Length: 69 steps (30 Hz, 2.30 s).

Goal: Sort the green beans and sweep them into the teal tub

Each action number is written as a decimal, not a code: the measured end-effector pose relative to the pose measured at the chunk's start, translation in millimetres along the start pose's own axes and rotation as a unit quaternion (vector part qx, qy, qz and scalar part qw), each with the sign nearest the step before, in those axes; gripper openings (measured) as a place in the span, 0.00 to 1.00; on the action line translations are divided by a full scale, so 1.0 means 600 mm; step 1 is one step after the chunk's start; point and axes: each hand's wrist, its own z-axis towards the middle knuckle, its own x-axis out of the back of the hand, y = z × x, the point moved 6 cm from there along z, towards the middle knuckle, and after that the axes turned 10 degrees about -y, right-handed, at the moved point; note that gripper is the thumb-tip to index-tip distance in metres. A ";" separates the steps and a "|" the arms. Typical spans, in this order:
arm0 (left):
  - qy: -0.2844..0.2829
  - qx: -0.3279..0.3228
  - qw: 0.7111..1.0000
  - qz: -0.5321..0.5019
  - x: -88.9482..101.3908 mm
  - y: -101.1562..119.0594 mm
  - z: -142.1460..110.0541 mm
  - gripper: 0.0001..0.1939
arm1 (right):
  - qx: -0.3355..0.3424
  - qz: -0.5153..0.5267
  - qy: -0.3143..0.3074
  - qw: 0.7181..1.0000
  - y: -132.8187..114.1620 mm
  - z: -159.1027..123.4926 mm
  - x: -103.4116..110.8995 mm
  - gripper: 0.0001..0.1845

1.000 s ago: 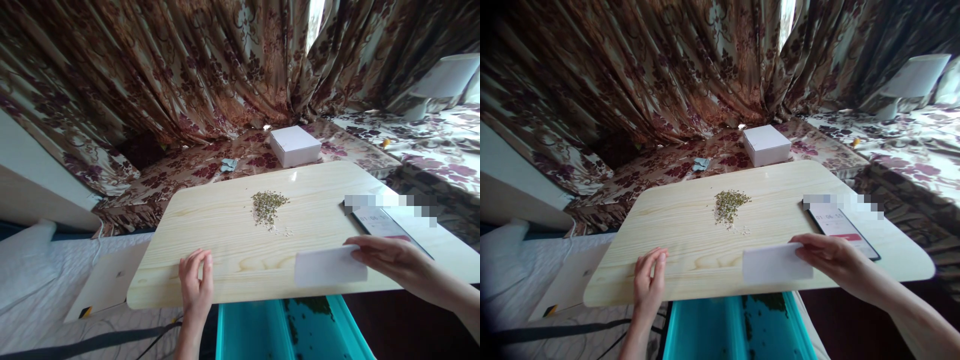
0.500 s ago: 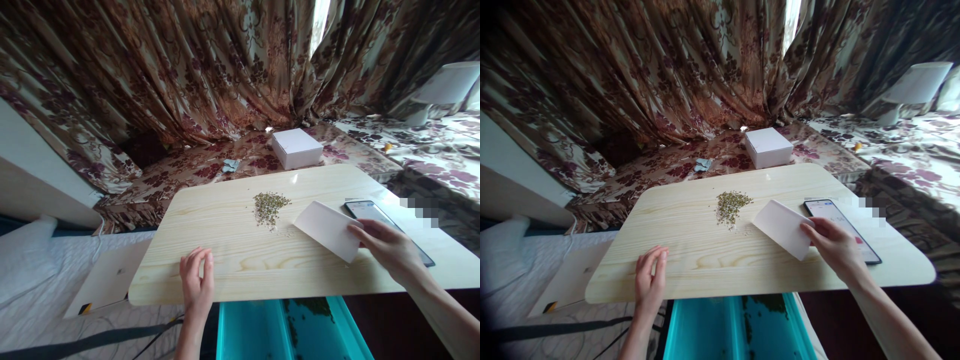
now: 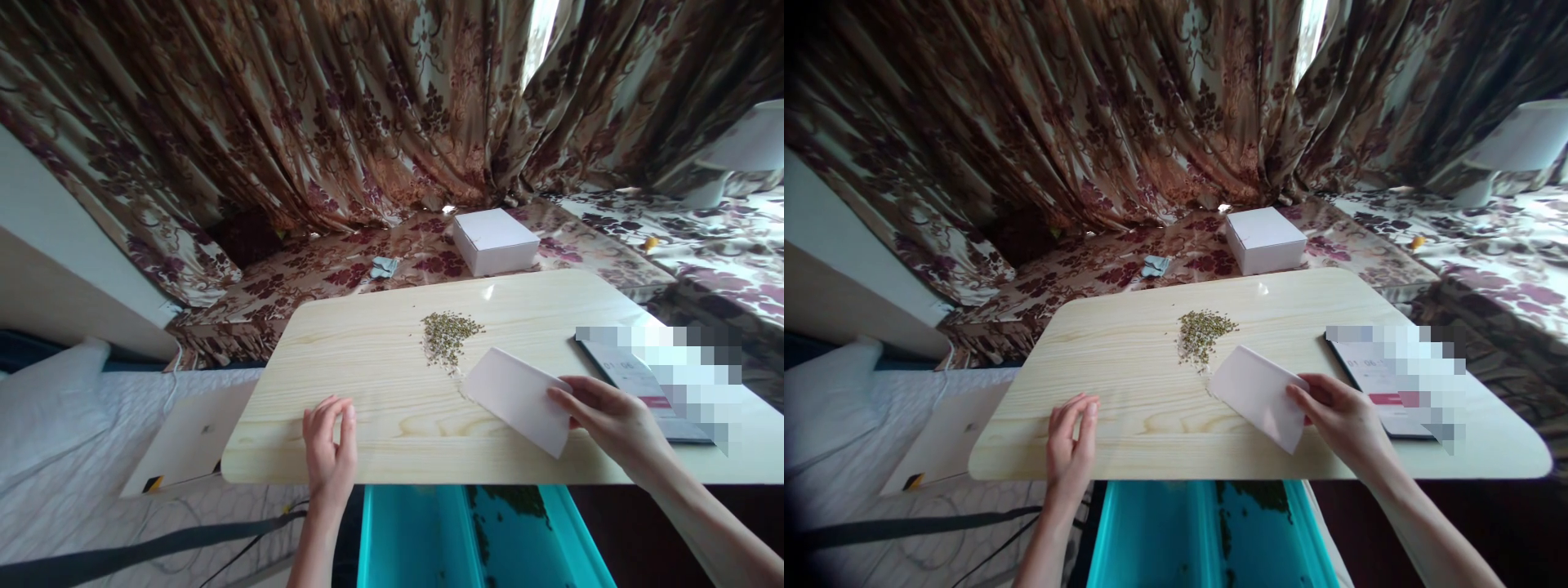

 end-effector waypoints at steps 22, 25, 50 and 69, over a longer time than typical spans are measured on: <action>0.000 0.023 1.000 0.016 0.003 0.014 0.001 0.16 | -0.034 -0.025 -0.193 0.980 0.006 -0.094 -0.148 0.25; -0.004 0.026 0.999 0.018 0.003 0.014 0.000 0.16 | -0.029 -0.042 -0.215 0.975 0.002 -0.110 -0.161 0.24; -0.014 0.002 1.000 0.004 0.002 0.006 -0.003 0.12 | -0.004 -0.009 0.047 0.999 -0.009 0.023 -0.007 0.21; -0.005 0.002 1.000 0.008 0.005 0.017 0.000 0.12 | -0.020 0.024 -0.037 0.999 -0.001 -0.023 -0.074 0.26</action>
